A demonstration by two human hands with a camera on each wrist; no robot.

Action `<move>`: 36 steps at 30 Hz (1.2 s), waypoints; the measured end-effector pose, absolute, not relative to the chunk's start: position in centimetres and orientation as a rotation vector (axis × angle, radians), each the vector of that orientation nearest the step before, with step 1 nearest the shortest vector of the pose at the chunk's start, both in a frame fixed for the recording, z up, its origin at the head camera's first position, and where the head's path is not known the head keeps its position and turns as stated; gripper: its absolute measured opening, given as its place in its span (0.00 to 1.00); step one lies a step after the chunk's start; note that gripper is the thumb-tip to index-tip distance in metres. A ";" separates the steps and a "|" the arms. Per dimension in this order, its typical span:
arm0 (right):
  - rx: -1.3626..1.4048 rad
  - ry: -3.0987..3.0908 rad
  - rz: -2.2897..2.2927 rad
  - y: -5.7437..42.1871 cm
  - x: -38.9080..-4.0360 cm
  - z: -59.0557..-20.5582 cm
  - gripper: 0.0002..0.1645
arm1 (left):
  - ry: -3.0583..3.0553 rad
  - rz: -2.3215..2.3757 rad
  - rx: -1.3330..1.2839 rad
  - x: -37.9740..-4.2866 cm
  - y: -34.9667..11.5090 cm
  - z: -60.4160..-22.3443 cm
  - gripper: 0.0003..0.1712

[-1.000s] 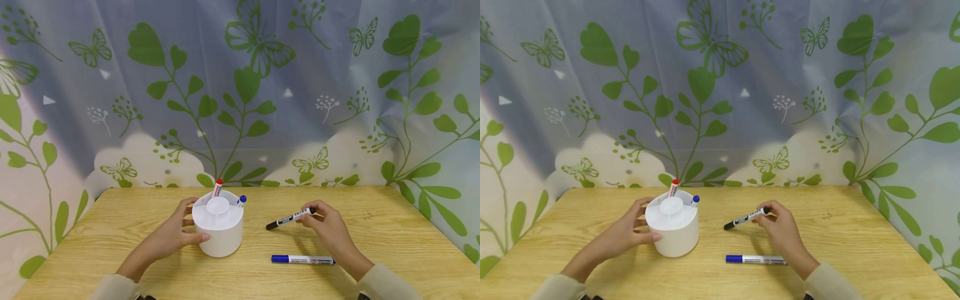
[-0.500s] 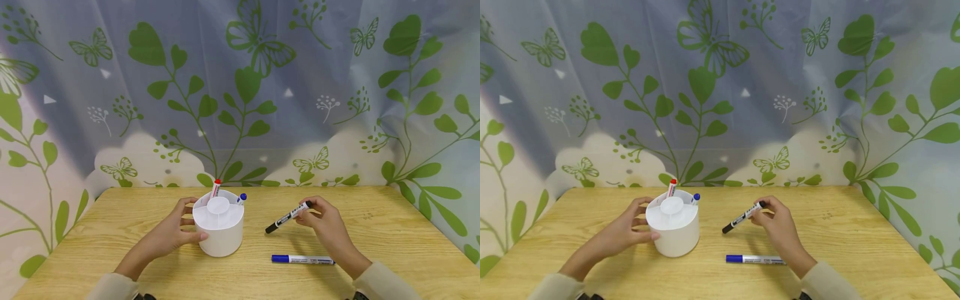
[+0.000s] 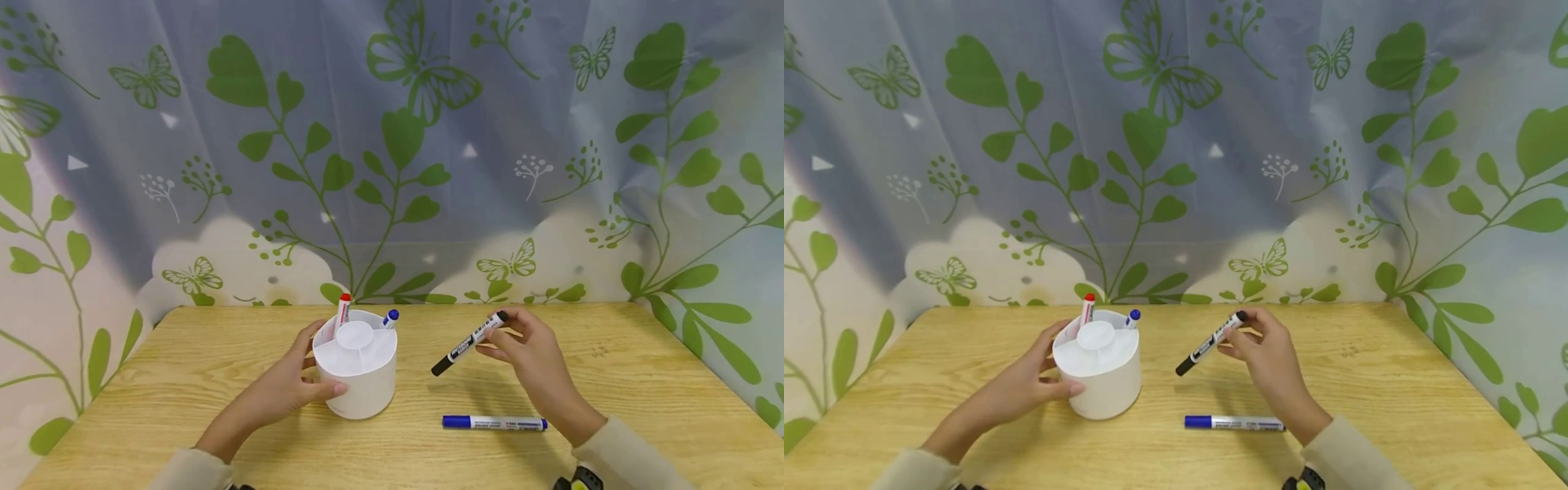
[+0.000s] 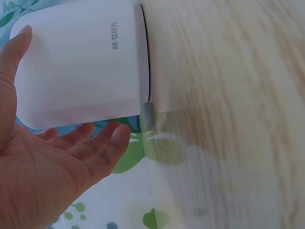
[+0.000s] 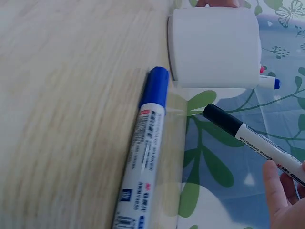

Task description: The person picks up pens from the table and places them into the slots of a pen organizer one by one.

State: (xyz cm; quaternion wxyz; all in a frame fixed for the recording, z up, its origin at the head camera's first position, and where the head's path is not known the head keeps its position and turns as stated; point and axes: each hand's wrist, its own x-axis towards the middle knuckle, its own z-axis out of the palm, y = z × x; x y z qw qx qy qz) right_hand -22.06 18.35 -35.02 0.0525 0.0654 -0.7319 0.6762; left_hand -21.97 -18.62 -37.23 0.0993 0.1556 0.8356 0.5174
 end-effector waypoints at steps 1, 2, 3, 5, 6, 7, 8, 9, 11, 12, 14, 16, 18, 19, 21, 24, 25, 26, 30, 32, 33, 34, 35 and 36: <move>0.204 -2.218 2.060 18.3 -22.0 -34.9 0.14 | 2.474 1.526 0.467 -22.0 -18.6 -37.2 0.65; 0.208 -2.211 2.066 18.3 -22.0 -34.8 0.14 | 2.474 1.523 0.471 -21.9 -18.6 -37.3 0.65; 0.209 -2.204 2.073 18.2 -22.0 -34.7 0.14 | 2.474 1.520 0.477 -22.0 -18.6 -37.3 0.65; 0.219 -2.189 2.086 18.1 -22.0 -34.5 0.14 | 2.474 1.517 0.487 -22.0 -18.6 -37.3 0.66; 0.225 -2.181 2.092 18.0 -22.0 -34.4 0.14 | 2.478 1.514 0.494 -22.0 -18.6 -37.4 0.66; 0.235 -2.174 2.096 18.0 -21.9 -34.3 0.15 | 2.480 1.512 0.500 -22.0 -18.6 -37.4 0.66; 0.249 -2.162 2.100 17.9 -21.9 -34.1 0.14 | 2.480 1.512 0.506 -22.0 -18.6 -37.4 0.65; 0.262 -2.149 2.105 17.8 -21.9 -34.0 0.15 | 2.482 1.514 0.511 -22.0 -18.6 -37.4 0.65; 0.288 -2.126 2.114 17.7 -21.9 -33.5 0.15 | 2.487 1.513 0.516 -22.0 -18.6 -37.4 0.65; 0.296 -2.116 2.116 17.7 -21.8 -33.3 0.15 | 2.488 1.513 0.517 -22.0 -18.7 -37.4 0.65; 0.312 -2.097 2.123 17.5 -21.8 -32.9 0.16 | 2.488 1.516 0.517 -22.0 -18.7 -37.4 0.64; 0.322 -2.081 2.137 17.3 -21.7 -32.5 0.16 | 2.488 1.522 0.518 -22.1 -18.8 -37.4 0.63; 0.326 -2.064 2.151 17.1 -21.7 -32.3 0.17 | 2.485 1.527 0.522 -22.1 -18.9 -37.4 0.62; 0.327 -2.056 2.161 17.0 -21.7 -32.2 0.17 | 2.483 1.531 0.523 -22.1 -18.9 -37.4 0.61; 0.327 -2.044 2.176 16.7 -21.6 -32.0 0.17 | 2.478 1.538 0.525 -22.1 -19.0 -37.3 0.60; 0.335 -2.030 2.190 16.2 -21.6 -31.8 0.18 | 2.474 1.541 0.521 -22.1 -19.1 -37.1 0.58; 0.339 -2.026 2.193 16.1 -21.6 -31.8 0.18 | 2.469 1.545 0.522 -22.1 -19.1 -37.1 0.58; 0.346 -2.019 2.198 15.9 -21.6 -31.8 0.18 | 2.472 1.543 0.514 -22.1 -19.2 -37.0 0.57; 0.371 -1.975 2.225 15.3 -21.6 -31.8 0.16 | 2.486 1.528 0.477 -22.2 -19.4 -36.9 0.56; 0.377 -1.950 2.243 14.9 -21.6 -31.8 0.15 | 2.498 1.516 0.457 -22.2 -19.5 -36.9 0.55; 0.382 -1.940 2.249 14.7 -21.6 -31.8 0.14 | 2.498 1.514 0.452 -22.2 -19.5 -36.8 0.55; 0.386 -1.931 2.255 14.4 -21.6 -31.8 0.14 | 2.499 1.513 0.446 -22.1 -19.5 -36.8 0.55; 0.389 -1.923 2.260 14.2 -21.6 -31.8 0.13 | 2.499 1.510 0.448 -22.1 -19.5 -36.8 0.55; 0.389 -1.915 2.266 14.0 -21.7 -31.8 0.13 | 2.499 1.510 0.444 -22.1 -19.5 -36.7 0.54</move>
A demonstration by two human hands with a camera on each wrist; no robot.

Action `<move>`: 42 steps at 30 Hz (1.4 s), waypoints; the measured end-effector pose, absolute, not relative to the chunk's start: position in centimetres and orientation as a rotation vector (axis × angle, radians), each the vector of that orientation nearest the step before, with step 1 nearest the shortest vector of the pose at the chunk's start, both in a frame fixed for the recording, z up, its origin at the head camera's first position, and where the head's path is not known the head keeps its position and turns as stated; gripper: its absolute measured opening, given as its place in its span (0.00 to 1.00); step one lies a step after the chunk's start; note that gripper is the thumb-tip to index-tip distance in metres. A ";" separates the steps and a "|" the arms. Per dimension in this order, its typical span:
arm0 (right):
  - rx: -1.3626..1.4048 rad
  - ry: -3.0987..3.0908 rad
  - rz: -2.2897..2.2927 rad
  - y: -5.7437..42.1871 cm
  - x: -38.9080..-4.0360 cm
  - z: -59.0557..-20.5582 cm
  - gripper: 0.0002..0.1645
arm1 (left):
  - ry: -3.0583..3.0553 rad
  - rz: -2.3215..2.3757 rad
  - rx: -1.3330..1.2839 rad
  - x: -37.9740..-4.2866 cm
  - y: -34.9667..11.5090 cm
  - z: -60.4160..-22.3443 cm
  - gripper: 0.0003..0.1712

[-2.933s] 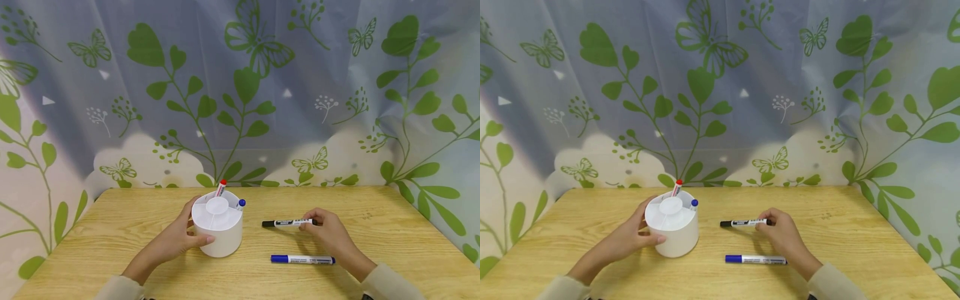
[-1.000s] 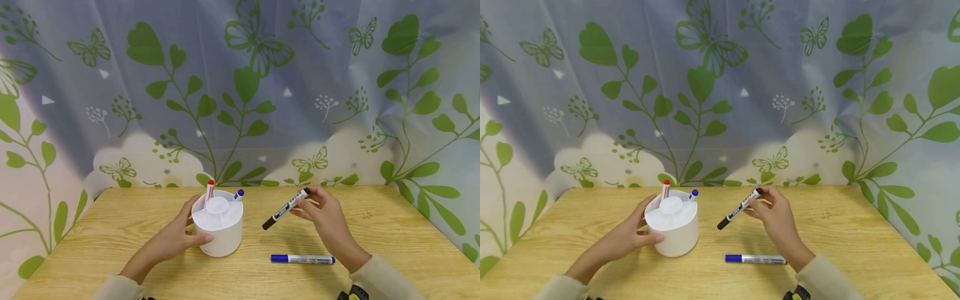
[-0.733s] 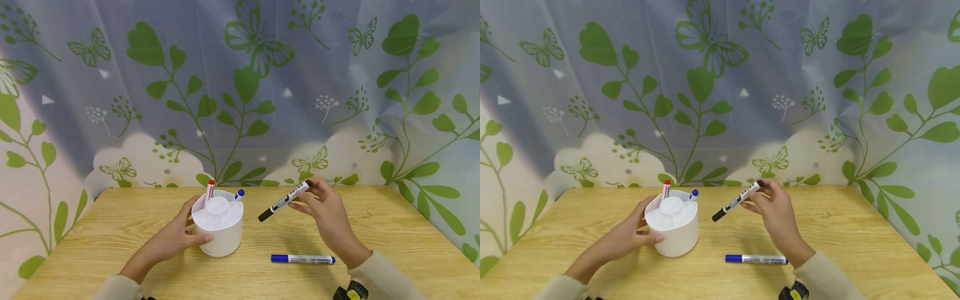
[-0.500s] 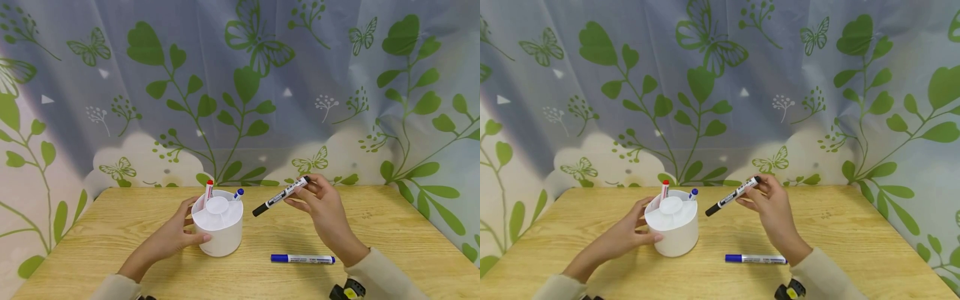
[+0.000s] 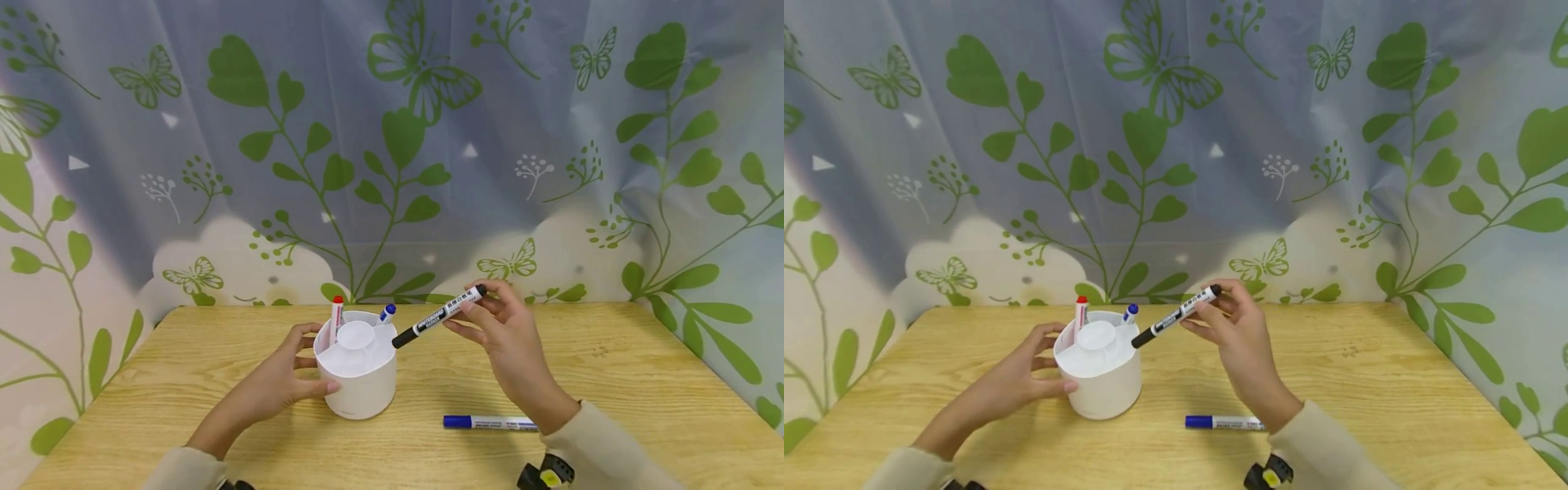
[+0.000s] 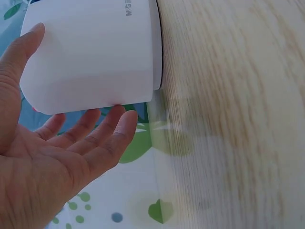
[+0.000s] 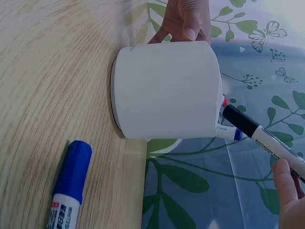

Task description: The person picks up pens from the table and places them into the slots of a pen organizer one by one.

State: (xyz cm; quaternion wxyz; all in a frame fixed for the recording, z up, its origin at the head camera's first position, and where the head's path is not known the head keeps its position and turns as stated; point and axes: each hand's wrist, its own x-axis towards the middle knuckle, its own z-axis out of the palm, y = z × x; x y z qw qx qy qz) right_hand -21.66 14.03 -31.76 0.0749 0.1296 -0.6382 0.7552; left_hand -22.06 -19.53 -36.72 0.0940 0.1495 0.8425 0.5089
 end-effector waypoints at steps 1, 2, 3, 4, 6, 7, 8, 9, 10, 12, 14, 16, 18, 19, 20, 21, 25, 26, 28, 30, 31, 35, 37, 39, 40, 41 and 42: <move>0.394 -1.908 2.268 13.8 -21.7 -31.8 0.12 | 2.498 1.510 0.439 -22.0 -19.5 -36.7 0.54; 0.400 -1.903 2.271 13.7 -21.8 -31.8 0.12 | 2.500 1.507 0.441 -22.0 -19.5 -36.6 0.54; 0.407 -1.901 2.272 13.5 -21.8 -31.8 0.12 | 2.499 1.509 0.439 -22.0 -19.5 -36.6 0.54; 0.410 -1.898 2.274 13.3 -21.9 -31.9 0.12 | 2.497 1.511 0.436 -22.0 -19.6 -36.6 0.54; 0.423 -1.898 2.275 12.9 -22.0 -31.9 0.12 | 2.495 1.517 0.429 -22.0 -19.6 -36.6 0.53; 0.434 -1.905 2.268 12.7 -22.1 -32.0 0.12 | 2.495 1.518 0.427 -22.0 -19.7 -36.6 0.53; 0.439 -1.911 2.266 12.5 -22.1 -32.0 0.12 | 2.495 1.520 0.426 -22.0 -19.7 -36.6 0.53; 0.443 -1.918 2.261 12.3 -22.2 -32.1 0.13 | 2.495 1.523 0.422 -22.0 -19.7 -36.6 0.52; 0.446 -1.922 2.259 12.1 -22.2 -32.2 0.13 | 2.495 1.522 0.428 -22.0 -19.7 -36.6 0.52; 0.457 -1.938 2.248 11.8 -22.3 -32.3 0.15 | 2.498 1.517 0.442 -22.0 -19.7 -36.6 0.52; 0.465 -1.956 2.240 11.5 -22.4 -32.4 0.16 | 2.501 1.516 0.442 -22.1 -19.7 -36.6 0.52; 0.480 -1.980 2.228 11.2 -22.4 -32.6 0.18 | 2.495 1.521 0.448 -22.1 -19.6 -36.6 0.53; 0.491 -2.002 2.216 10.8 -22.4 -32.8 0.20 | 2.479 1.534 0.460 -22.1 -19.6 -36.6 0.54; 0.495 -2.013 2.208 10.7 -22.4 -32.9 0.21 | 2.472 1.540 0.466 -22.1 -19.5 -36.6 0.55; 0.499 -2.020 2.203 10.5 -22.4 -33.0 0.21 | 2.464 1.546 0.473 -22.2 -19.5 -36.6 0.55; 0.502 -2.027 2.197 10.3 -22.4 -33.1 0.22 | 2.457 1.551 0.480 -22.1 -19.5 -36.6 0.55; 0.524 -2.061 2.163 9.5 -22.3 -33.2 0.22 | 2.458 1.547 0.493 -22.1 -19.4 -36.6 0.55; 0.531 -2.067 2.160 9.4 -22.2 -33.2 0.22 | 2.461 1.546 0.489 -22.1 -19.4 -36.6 0.55; 0.542 -2.088 2.138 9.0 -22.1 -33.3 0.22 | 2.462 1.544 0.499 -22.1 -19.4 -36.6 0.55; 0.553 -2.106 2.124 8.7 -22.1 -33.4 0.22 | 2.461 1.548 0.497 -22.1 -19.4 -36.7 0.54; 0.556 -2.123 2.101 8.6 -22.1 -33.5 0.22 | 2.461 1.551 0.499 -22.2 -19.4 -36.8 0.54; 0.586 -2.183 1.995 8.1 -22.1 -33.9 0.21 | 2.471 1.550 0.510 -22.2 -19.3 -36.9 0.56; 0.597 -2.201 1.948 7.9 -22.1 -34.1 0.20 | 2.474 1.547 0.507 -22.2 -19.2 -37.0 0.57; 0.604 -2.212 1.930 7.8 -22.1 -34.3 0.20 | 2.476 1.536 0.506 -22.1 -19.2 -37.0 0.58; 0.600 -2.218 1.929 7.7 -22.1 -34.4 0.20 | 2.478 1.530 0.503 -22.1 -19.2 -37.0 0.59; 0.598 -2.224 1.931 7.6 -22.1 -34.4 0.20 | 2.480 1.527 0.499 -22.1 -19.1 -37.0 0.59; 0.598 -2.229 1.932 7.5 -22.1 -34.5 0.20 | 2.482 1.525 0.495 -22.1 -19.1 -37.0 0.60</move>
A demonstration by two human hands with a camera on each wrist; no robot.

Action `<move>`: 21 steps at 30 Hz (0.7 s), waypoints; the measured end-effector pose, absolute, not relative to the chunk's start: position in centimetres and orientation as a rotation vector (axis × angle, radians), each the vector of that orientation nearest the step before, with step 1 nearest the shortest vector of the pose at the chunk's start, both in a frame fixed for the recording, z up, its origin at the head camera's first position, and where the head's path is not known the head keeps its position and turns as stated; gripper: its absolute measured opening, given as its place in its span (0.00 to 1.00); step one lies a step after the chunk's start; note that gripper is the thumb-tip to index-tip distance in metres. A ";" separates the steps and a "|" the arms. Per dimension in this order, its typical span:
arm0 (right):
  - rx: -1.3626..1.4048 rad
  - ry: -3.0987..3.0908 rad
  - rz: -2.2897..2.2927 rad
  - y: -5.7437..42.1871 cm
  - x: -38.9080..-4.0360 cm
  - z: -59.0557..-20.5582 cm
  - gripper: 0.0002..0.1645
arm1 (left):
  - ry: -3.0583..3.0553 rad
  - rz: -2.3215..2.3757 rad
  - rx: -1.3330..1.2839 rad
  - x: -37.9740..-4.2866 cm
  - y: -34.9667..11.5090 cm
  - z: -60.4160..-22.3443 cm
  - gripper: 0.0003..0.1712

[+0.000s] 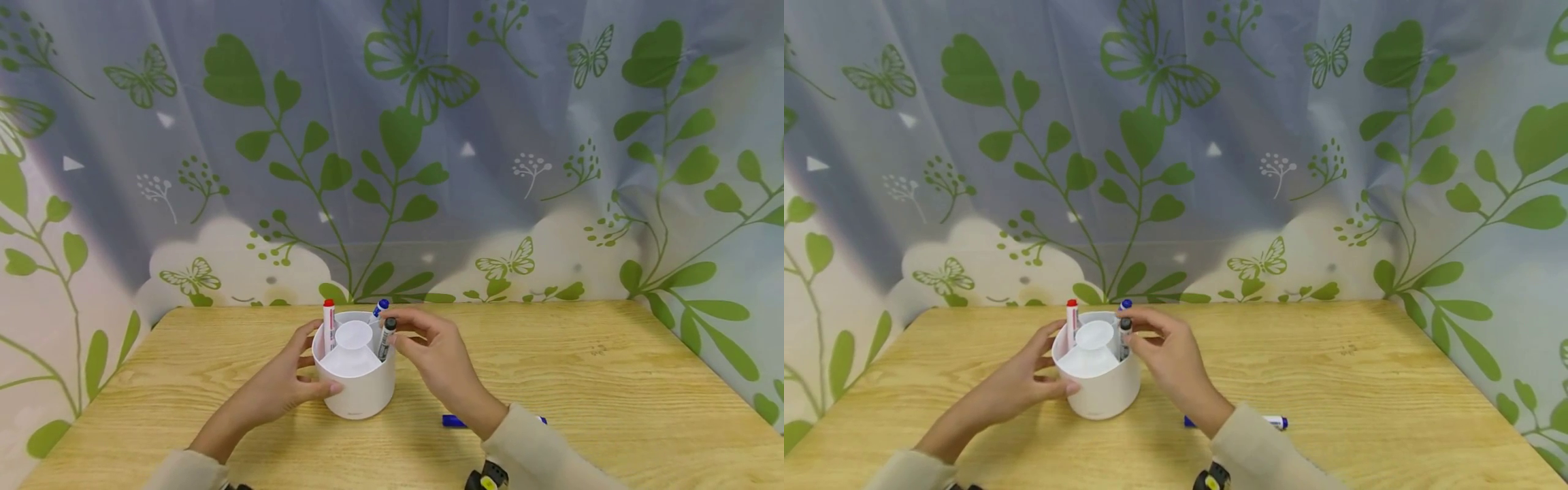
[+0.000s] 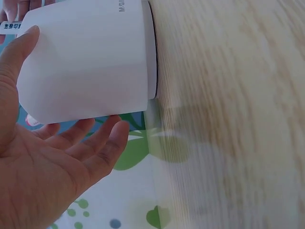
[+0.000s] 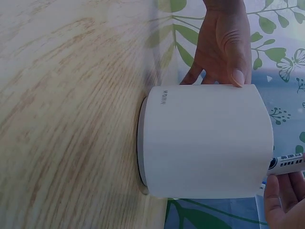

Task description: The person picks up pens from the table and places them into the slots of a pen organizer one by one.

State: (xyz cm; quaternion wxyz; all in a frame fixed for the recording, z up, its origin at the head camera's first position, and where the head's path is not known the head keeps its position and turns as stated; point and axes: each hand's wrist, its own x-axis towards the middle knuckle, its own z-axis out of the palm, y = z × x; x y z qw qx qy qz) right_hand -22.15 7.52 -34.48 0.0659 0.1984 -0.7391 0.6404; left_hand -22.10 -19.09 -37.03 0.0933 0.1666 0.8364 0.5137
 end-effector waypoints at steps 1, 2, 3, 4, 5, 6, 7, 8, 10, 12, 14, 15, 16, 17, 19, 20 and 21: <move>0.599 -2.234 1.934 7.4 -22.1 -34.5 0.20 | 2.486 1.522 0.491 -22.1 -19.1 -37.0 0.60; 0.603 -2.239 1.929 7.4 -22.2 -34.6 0.19 | 2.487 1.522 0.489 -22.1 -19.0 -37.1 0.60; 0.605 -2.242 1.929 7.3 -22.1 -34.7 0.19 | 2.487 1.521 0.485 -22.1 -19.0 -37.1 0.61; 0.611 -2.245 1.925 7.3 -22.1 -34.7 0.19 | 2.490 1.520 0.483 -22.1 -19.0 -37.1 0.61; 0.621 -2.248 1.915 7.2 -22.1 -34.8 0.19 | 2.489 1.521 0.484 -22.1 -19.0 -37.1 0.61; 0.630 -2.253 1.901 7.2 -22.2 -34.9 0.19 | 2.488 1.524 0.485 -22.1 -19.0 -37.1 0.61; 0.639 -2.254 1.887 7.1 -22.2 -35.0 0.19 | 2.487 1.525 0.485 -22.1 -19.0 -37.1 0.61; 0.644 -2.260 1.870 7.1 -22.2 -35.1 0.19 | 2.486 1.524 0.485 -22.1 -19.0 -37.1 0.61; 0.651 -2.269 1.836 7.1 -22.2 -35.3 0.19 | 2.489 1.521 0.488 -22.0 -19.0 -37.1 0.61; 0.647 -2.281 1.815 7.0 -22.2 -35.5 0.19 | 2.491 1.518 0.491 -22.0 -19.0 -37.1 0.60; 0.638 -2.289 1.804 7.0 -22.2 -35.7 0.19 | 2.495 1.512 0.491 -22.0 -18.9 -37.1 0.60; 0.633 -2.293 1.799 6.9 -22.2 -35.7 0.19 | 2.495 1.511 0.492 -22.1 -18.9 -37.1 0.60; 0.630 -2.296 1.797 6.9 -22.2 -35.8 0.19 | 2.496 1.510 0.493 -22.1 -18.9 -37.1 0.60; 0.625 -2.300 1.797 6.9 -22.2 -35.8 0.20 | 2.498 1.507 0.494 -22.1 -18.9 -37.1 0.60; 0.627 -2.301 1.789 6.8 -22.3 -36.0 0.19 | 2.502 1.504 0.494 -22.1 -18.9 -37.1 0.61; 0.630 -2.301 1.786 6.8 -22.3 -36.0 0.19 | 2.503 1.502 0.495 -22.1 -18.9 -37.2 0.61; 0.636 -2.300 1.786 6.8 -22.4 -36.1 0.19 | 2.504 1.501 0.497 -22.1 -19.0 -37.2 0.61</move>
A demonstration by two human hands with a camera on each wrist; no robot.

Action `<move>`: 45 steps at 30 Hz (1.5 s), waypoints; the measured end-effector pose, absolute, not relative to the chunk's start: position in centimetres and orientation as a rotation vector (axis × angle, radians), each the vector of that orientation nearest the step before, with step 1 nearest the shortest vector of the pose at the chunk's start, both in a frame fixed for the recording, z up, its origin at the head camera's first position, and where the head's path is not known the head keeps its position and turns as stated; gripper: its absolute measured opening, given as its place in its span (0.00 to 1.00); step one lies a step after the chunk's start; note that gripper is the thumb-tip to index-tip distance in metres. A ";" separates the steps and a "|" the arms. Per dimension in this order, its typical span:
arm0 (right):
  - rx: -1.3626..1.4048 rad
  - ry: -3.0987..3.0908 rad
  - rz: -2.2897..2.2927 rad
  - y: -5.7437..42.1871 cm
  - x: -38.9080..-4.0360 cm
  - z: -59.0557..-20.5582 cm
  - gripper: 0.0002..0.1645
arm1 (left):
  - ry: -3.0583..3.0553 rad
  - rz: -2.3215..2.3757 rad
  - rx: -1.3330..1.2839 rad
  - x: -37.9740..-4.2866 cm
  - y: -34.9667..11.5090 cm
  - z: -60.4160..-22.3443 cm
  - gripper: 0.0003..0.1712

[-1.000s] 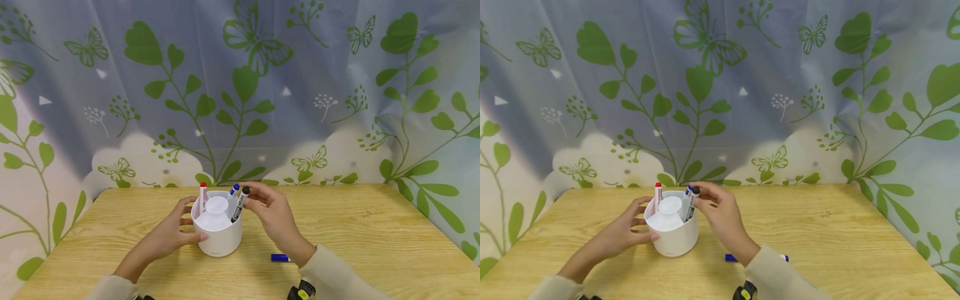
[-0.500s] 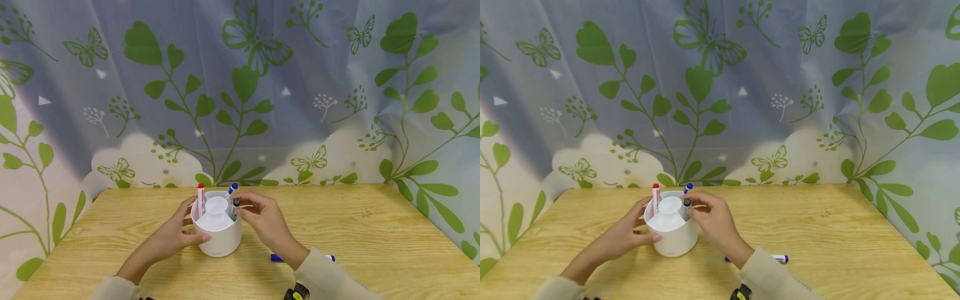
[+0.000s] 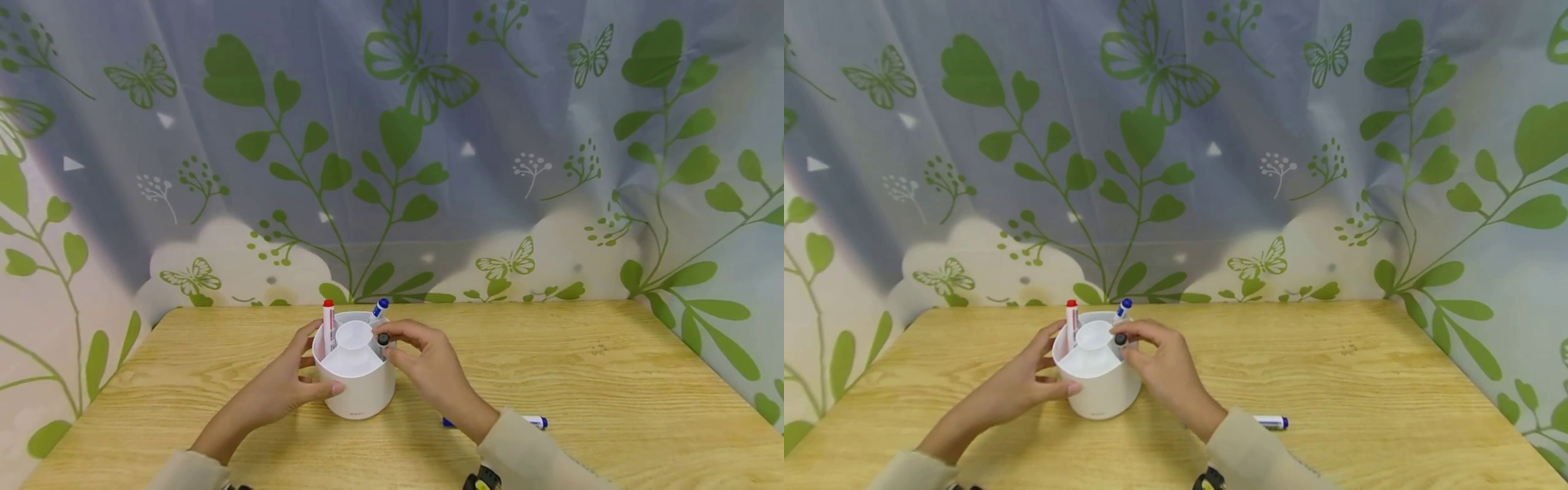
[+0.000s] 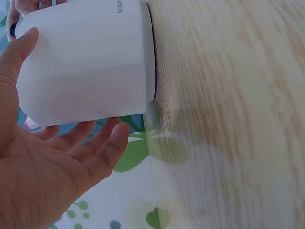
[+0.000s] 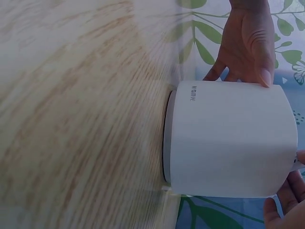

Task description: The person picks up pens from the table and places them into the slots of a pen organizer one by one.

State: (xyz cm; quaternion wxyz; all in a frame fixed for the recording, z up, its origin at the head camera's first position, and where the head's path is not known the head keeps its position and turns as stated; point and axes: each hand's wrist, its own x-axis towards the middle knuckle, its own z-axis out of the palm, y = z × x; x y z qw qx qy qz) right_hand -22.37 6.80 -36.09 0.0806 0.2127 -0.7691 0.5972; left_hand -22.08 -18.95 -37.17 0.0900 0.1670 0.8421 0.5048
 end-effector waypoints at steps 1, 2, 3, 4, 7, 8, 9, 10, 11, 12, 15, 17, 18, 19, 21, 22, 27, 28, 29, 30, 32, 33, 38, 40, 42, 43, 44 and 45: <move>0.641 -2.299 1.783 6.8 -22.4 -36.1 0.19 | 2.505 1.499 0.498 -22.1 -18.9 -37.2 0.61; 0.647 -2.297 1.782 6.8 -22.5 -36.2 0.19 | 2.505 1.500 0.498 -22.1 -18.9 -37.2 0.61; 0.652 -2.298 1.780 6.7 -22.5 -36.2 0.19 | 2.506 1.500 0.499 -22.1 -18.9 -37.2 0.61; 0.656 -2.299 1.777 6.7 -22.5 -36.2 0.20 | 2.509 1.498 0.498 -22.1 -18.9 -37.2 0.61; 0.662 -2.299 1.781 6.7 -22.5 -36.3 0.20 | 2.515 1.496 0.495 -22.0 -18.9 -37.2 0.61; 0.665 -2.301 1.782 6.7 -22.4 -36.3 0.20 | 2.517 1.494 0.493 -22.0 -18.9 -37.2 0.61; 0.668 -2.303 1.782 6.7 -22.4 -36.3 0.20 | 2.521 1.490 0.492 -22.0 -18.9 -37.2 0.61; 0.671 -2.304 1.782 6.7 -22.4 -36.3 0.20 | 2.522 1.488 0.490 -22.0 -18.9 -37.2 0.61; 0.675 -2.305 1.783 6.7 -22.3 -36.3 0.20 | 2.522 1.488 0.491 -22.0 -18.9 -37.2 0.61; 0.680 -2.307 1.782 6.7 -22.3 -36.3 0.20 | 2.522 1.488 0.492 -22.0 -18.9 -37.2 0.61; 0.681 -2.323 1.762 6.8 -22.2 -36.3 0.21 | 2.515 1.493 0.498 -22.0 -18.8 -37.1 0.61; 0.683 -2.330 1.752 6.8 -22.1 -36.3 0.22 | 2.508 1.501 0.499 -22.0 -18.8 -37.1 0.61; 0.683 -2.332 1.749 6.8 -22.1 -36.3 0.22 | 2.505 1.502 0.497 -22.0 -18.8 -37.2 0.62; 0.682 -2.336 1.746 6.8 -22.1 -36.3 0.22 | 2.503 1.503 0.498 -22.0 -18.8 -37.2 0.62; 0.691 -2.337 1.741 6.8 -22.1 -36.4 0.22 | 2.501 1.504 0.499 -22.0 -18.8 -37.2 0.63; 0.691 -2.337 1.743 6.8 -22.1 -36.4 0.22 | 2.503 1.502 0.503 -21.9 -18.8 -37.2 0.63; 0.692 -2.338 1.723 6.8 -22.0 -36.5 0.22 | 2.515 1.496 0.527 -21.9 -18.7 -37.3 0.63; 0.689 -2.341 1.718 6.8 -21.9 -36.4 0.22 | 2.514 1.498 0.529 -21.9 -18.7 -37.3 0.63; 0.687 -2.344 1.711 6.8 -21.9 -36.4 0.22 | 2.511 1.503 0.529 -21.9 -18.7 -37.3 0.63; 0.681 -2.348 1.708 6.8 -21.8 -36.4 0.22 | 2.509 1.507 0.526 -21.9 -18.7 -37.3 0.63; 0.667 -2.352 1.698 6.9 -21.7 -36.3 0.23 | 2.505 1.515 0.520 -21.8 -18.6 -37.2 0.63; 0.658 -2.351 1.695 7.0 -21.6 -36.2 0.23 | 2.505 1.518 0.517 -21.8 -18.6 -37.2 0.63; 0.613 -2.337 1.691 8.0 -21.3 -35.8 0.25 | 2.524 1.508 0.505 -21.9 -18.7 -37.1 0.62; 0.594 -2.342 1.690 8.7 -21.2 -35.6 0.25 | 2.528 1.505 0.502 -21.9 -18.8 -37.1 0.62; 0.580 -2.348 1.693 9.4 -21.1 -35.4 0.24 | 2.527 1.504 0.497 -22.0 -18.8 -37.0 0.61; 0.570 -2.353 1.696 9.8 -21.0 -35.3 0.24 | 2.523 1.506 0.494 -22.0 -18.9 -37.0 0.61; 0.561 -2.357 1.697 10.2 -20.9 -35.2 0.23 | 2.518 1.509 0.488 -22.0 -18.9 -37.0 0.61; 0.551 -2.363 1.700 10.6 -20.8 -35.2 0.22 | 2.513 1.512 0.487 -22.0 -18.9 -37.0 0.61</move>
